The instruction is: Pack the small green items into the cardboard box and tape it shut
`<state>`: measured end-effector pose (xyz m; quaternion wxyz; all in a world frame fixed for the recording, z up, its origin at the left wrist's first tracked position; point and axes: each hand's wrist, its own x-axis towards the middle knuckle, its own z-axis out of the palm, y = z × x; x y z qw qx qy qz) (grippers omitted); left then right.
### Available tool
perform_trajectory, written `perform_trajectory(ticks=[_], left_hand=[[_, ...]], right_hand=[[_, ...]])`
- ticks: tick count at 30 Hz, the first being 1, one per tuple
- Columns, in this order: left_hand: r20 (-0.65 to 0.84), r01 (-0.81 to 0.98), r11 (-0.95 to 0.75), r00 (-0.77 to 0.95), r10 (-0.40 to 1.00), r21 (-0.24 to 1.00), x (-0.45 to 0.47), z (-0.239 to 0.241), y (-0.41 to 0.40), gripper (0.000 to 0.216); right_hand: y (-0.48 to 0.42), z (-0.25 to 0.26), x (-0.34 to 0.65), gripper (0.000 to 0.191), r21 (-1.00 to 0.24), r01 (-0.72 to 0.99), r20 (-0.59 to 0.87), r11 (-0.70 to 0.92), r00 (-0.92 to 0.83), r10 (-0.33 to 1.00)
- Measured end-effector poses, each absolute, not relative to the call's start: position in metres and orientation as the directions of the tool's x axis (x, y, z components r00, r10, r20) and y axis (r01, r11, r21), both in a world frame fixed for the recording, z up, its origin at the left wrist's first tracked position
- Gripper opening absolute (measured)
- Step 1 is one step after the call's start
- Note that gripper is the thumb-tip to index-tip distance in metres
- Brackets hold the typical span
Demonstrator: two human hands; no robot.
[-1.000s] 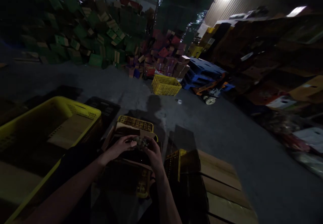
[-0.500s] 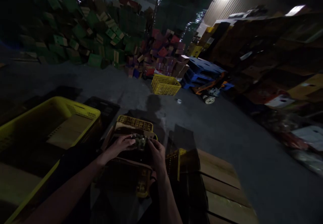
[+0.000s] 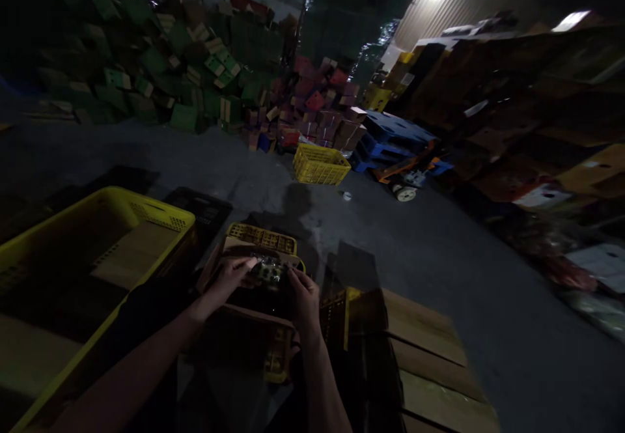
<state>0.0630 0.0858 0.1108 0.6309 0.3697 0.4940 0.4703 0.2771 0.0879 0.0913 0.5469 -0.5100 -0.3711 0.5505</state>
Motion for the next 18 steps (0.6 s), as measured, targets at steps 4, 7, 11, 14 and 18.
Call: perform_trajectory(ticks=[4,7,11,14,18], left_hand=[[-0.297,-0.238,0.293,0.017,0.955,0.926,0.065,0.110,0.088,0.050],[-0.334,-0.279,0.327,0.026,0.942,0.903,0.065,0.100,0.089,0.057],[-0.318,-0.339,0.345,0.133,0.939,0.875,0.062,0.090,0.086,0.067],[-0.261,-0.331,0.305,0.173,0.950,0.893,0.060,0.093,0.083,0.065],[-0.277,-0.262,0.296,0.109,0.955,0.919,0.060,0.101,0.082,0.058]], right_hand=[[0.089,0.094,0.274,0.043,-0.943,-0.281,-0.219,-0.178,0.119,0.969],[0.087,0.097,0.275,0.042,-0.927,-0.311,-0.240,-0.210,0.064,0.969],[0.084,0.099,0.278,0.040,-0.919,-0.323,-0.252,-0.226,0.042,0.967],[0.084,0.097,0.279,0.041,-0.920,-0.311,-0.258,-0.239,0.019,0.966],[0.085,0.094,0.278,0.045,-0.940,-0.268,-0.226,-0.211,0.024,0.974]])
